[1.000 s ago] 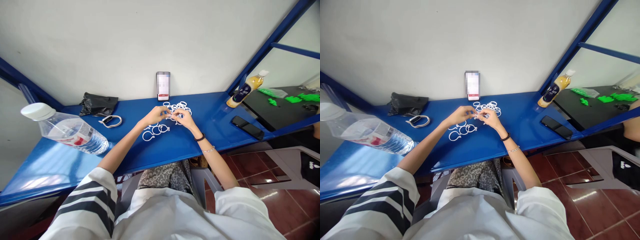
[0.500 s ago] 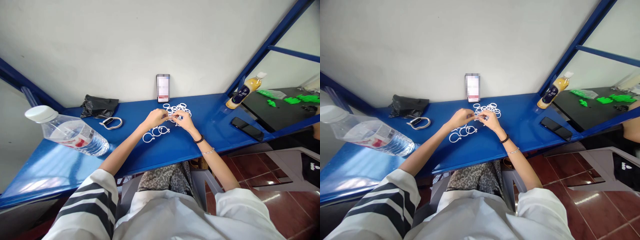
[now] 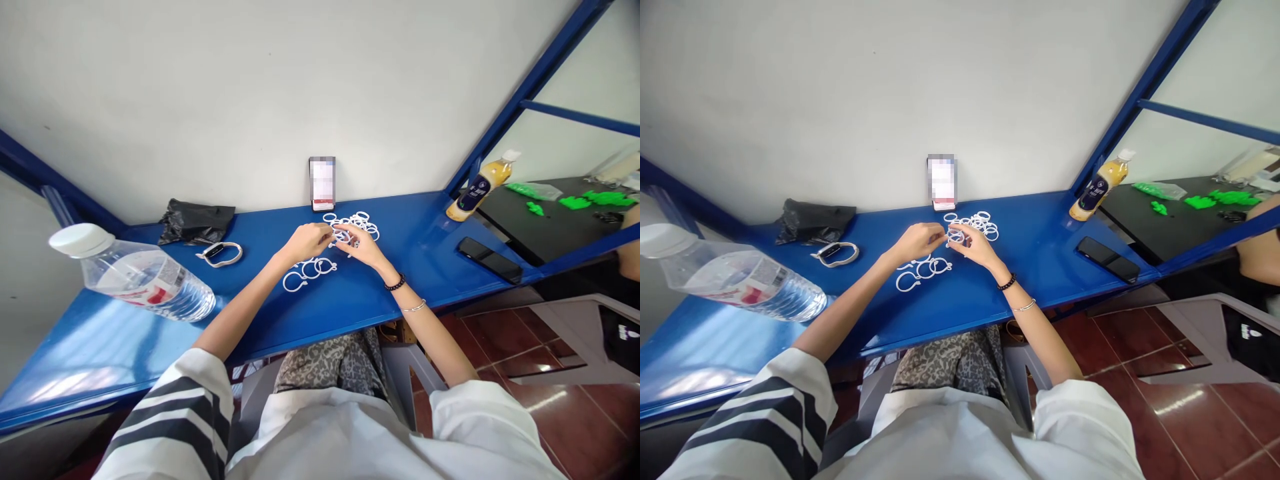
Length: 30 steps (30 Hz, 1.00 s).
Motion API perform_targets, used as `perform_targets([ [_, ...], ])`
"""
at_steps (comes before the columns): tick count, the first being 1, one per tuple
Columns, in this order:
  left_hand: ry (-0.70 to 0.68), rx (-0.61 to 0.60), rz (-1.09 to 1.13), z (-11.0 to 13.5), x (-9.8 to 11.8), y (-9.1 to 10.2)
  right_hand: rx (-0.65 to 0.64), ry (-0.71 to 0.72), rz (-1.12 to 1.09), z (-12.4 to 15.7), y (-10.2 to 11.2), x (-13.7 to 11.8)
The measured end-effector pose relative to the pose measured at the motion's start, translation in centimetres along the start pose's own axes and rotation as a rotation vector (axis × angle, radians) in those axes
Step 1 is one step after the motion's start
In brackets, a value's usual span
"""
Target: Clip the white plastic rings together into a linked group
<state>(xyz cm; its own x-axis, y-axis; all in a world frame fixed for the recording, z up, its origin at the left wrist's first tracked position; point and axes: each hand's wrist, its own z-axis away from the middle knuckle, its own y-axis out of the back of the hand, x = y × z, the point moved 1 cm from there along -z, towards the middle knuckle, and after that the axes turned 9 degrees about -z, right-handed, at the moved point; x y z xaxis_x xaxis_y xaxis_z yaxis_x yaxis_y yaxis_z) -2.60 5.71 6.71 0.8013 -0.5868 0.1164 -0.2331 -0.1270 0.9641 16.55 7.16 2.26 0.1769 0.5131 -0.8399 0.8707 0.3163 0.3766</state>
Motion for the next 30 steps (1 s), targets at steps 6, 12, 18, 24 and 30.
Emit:
perform_targets([
  [6,-0.035,-0.011,-0.025,0.12,0.01,0.1,-0.041,-0.044,-0.016,0.1,-0.2,-0.2],
  [12,-0.048,-0.035,-0.053,0.3,0.2,0.58,-0.081,-0.059,-0.043,0.2,-0.28,-0.34],
  [18,-0.025,-0.025,-0.033,0.21,-0.06,0.29,-0.036,-0.061,-0.033,0.13,-0.14,0.15],
  [24,-0.034,-0.016,-0.005,0.05,-0.16,0.1,-0.015,-0.054,-0.01,0.07,-0.12,0.12],
  [30,-0.045,-0.009,-0.025,-0.01,-0.14,-0.08,-0.014,-0.041,0.013,0.08,-0.23,-0.04],
])
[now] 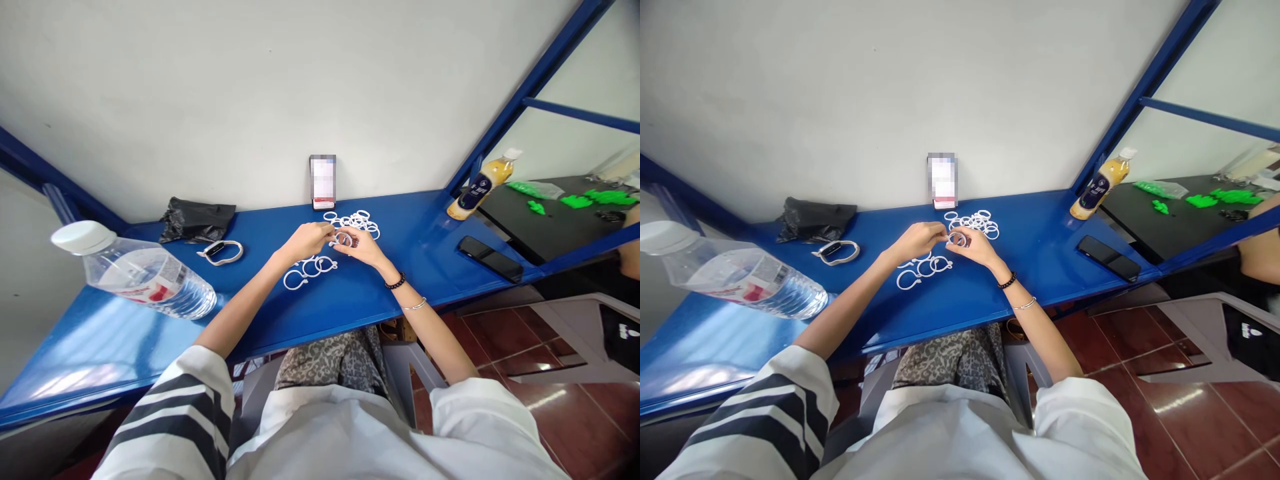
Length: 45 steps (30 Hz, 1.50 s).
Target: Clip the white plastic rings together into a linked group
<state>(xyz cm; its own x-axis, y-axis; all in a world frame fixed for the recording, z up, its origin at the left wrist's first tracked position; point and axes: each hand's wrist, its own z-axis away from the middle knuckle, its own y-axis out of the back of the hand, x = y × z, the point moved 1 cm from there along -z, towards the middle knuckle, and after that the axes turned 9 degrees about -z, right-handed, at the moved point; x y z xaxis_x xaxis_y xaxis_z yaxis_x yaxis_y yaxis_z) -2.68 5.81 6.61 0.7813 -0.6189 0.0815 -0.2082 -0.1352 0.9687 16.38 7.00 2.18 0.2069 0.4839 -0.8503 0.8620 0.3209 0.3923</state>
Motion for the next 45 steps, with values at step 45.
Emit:
perform_targets([
  [45,0.01,0.038,-0.008,0.1,-0.5,-0.2,0.01,-0.114,-0.348,-0.4,0.7,1.2],
])
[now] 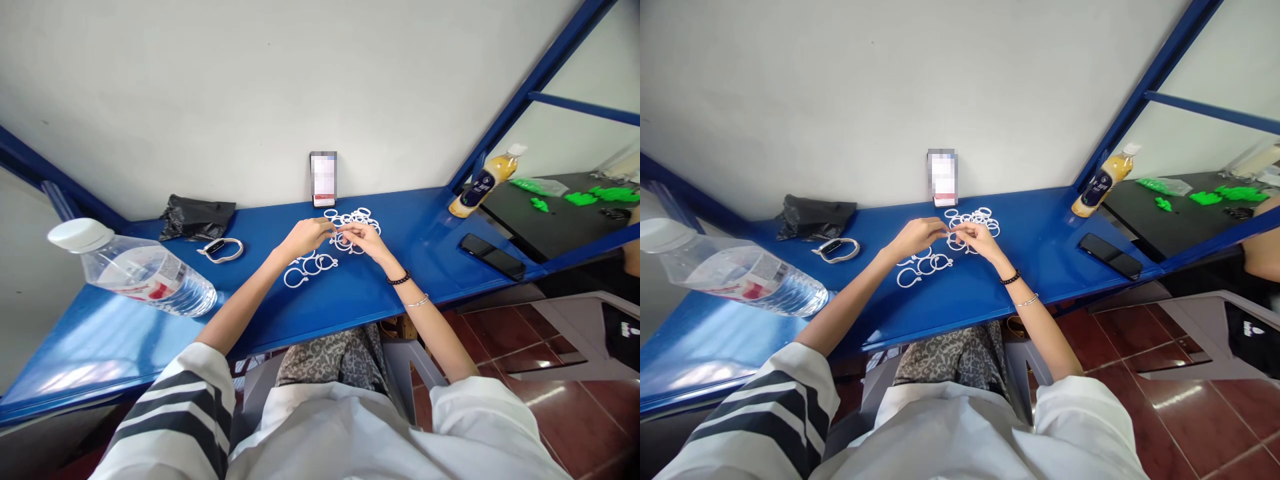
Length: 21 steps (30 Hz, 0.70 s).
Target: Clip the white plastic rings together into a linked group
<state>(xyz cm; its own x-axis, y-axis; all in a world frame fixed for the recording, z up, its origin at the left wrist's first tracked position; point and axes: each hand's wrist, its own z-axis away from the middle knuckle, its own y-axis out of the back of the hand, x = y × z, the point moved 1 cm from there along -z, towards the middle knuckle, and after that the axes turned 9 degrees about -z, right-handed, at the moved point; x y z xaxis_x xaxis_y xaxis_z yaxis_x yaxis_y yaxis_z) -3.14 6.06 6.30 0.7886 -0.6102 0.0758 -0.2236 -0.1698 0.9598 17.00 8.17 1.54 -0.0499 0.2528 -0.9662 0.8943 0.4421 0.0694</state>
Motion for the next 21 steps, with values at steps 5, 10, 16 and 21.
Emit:
perform_targets([
  [5,-0.018,-0.004,-0.002,-0.1,0.0,-0.3,0.011,0.065,0.059,0.0,-0.2,-0.2],
  [10,0.008,-0.034,-0.039,-0.2,0.4,-0.4,0.054,0.129,0.22,0.2,-0.4,-0.2],
  [16,0.106,-0.029,-0.035,-0.1,1.3,-0.9,0.114,0.219,0.483,0.3,-0.3,-0.6],
  [21,0.194,0.019,0.008,0.8,2.0,-1.8,0.136,0.254,0.588,0.8,-0.6,-0.5],
])
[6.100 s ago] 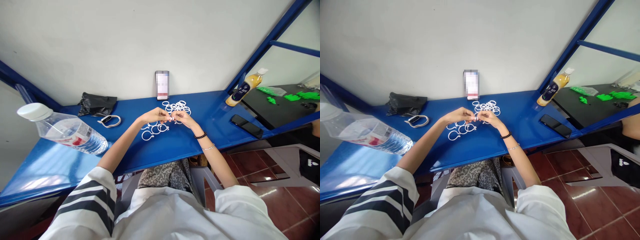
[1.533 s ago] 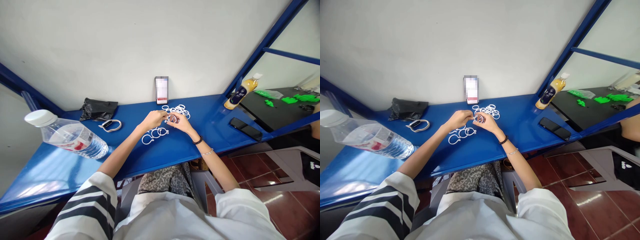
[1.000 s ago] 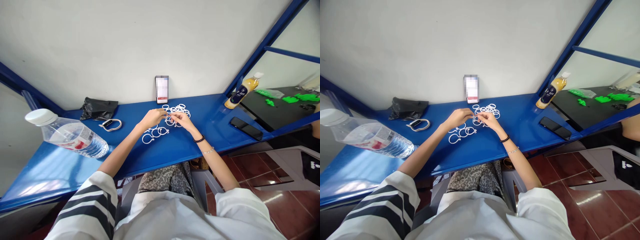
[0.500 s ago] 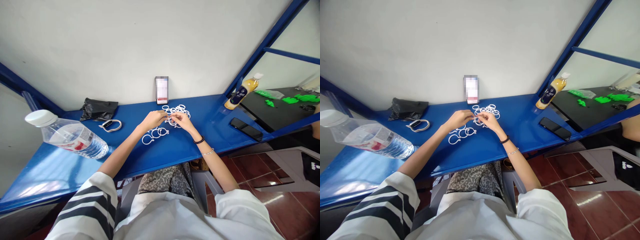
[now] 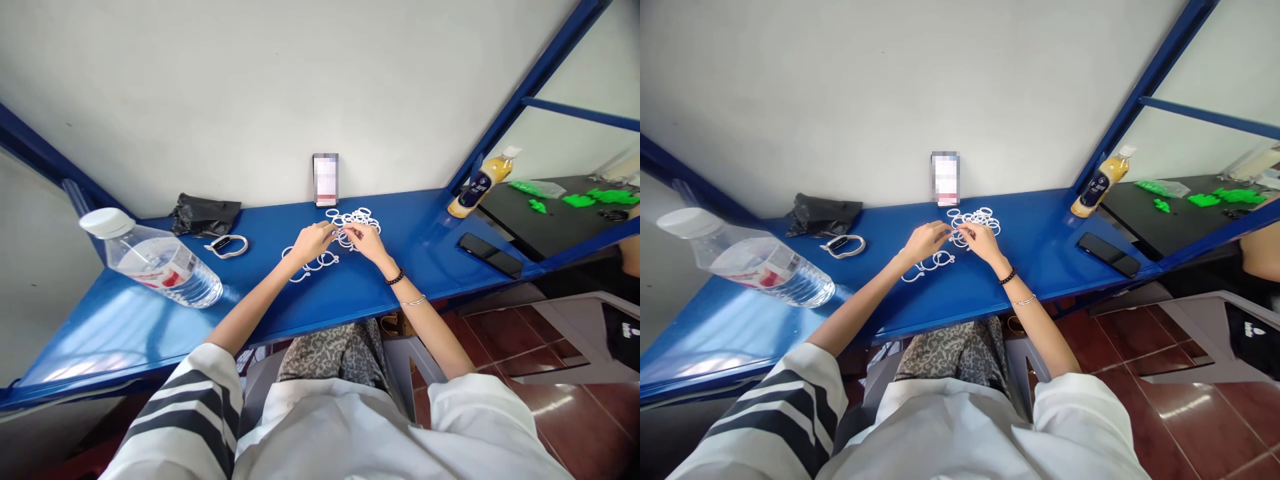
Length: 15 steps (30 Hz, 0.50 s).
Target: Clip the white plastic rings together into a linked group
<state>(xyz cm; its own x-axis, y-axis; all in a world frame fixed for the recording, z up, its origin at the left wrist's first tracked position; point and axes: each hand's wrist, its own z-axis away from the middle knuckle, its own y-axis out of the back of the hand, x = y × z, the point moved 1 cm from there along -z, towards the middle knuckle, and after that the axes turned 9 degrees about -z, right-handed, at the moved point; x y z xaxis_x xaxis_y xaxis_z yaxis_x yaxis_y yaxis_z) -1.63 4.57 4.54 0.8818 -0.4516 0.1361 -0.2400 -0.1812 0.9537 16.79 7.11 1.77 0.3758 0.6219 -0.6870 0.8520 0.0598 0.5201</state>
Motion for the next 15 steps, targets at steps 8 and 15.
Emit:
perform_targets([
  [8,0.04,0.17,0.091,2.2,-1.2,-1.7,0.008,-0.053,0.136,1.9,-0.4,-0.7],
  [15,0.071,0.202,0.07,4.8,-2.4,-2.5,0.045,-0.128,0.177,4.3,0.0,-1.3],
])
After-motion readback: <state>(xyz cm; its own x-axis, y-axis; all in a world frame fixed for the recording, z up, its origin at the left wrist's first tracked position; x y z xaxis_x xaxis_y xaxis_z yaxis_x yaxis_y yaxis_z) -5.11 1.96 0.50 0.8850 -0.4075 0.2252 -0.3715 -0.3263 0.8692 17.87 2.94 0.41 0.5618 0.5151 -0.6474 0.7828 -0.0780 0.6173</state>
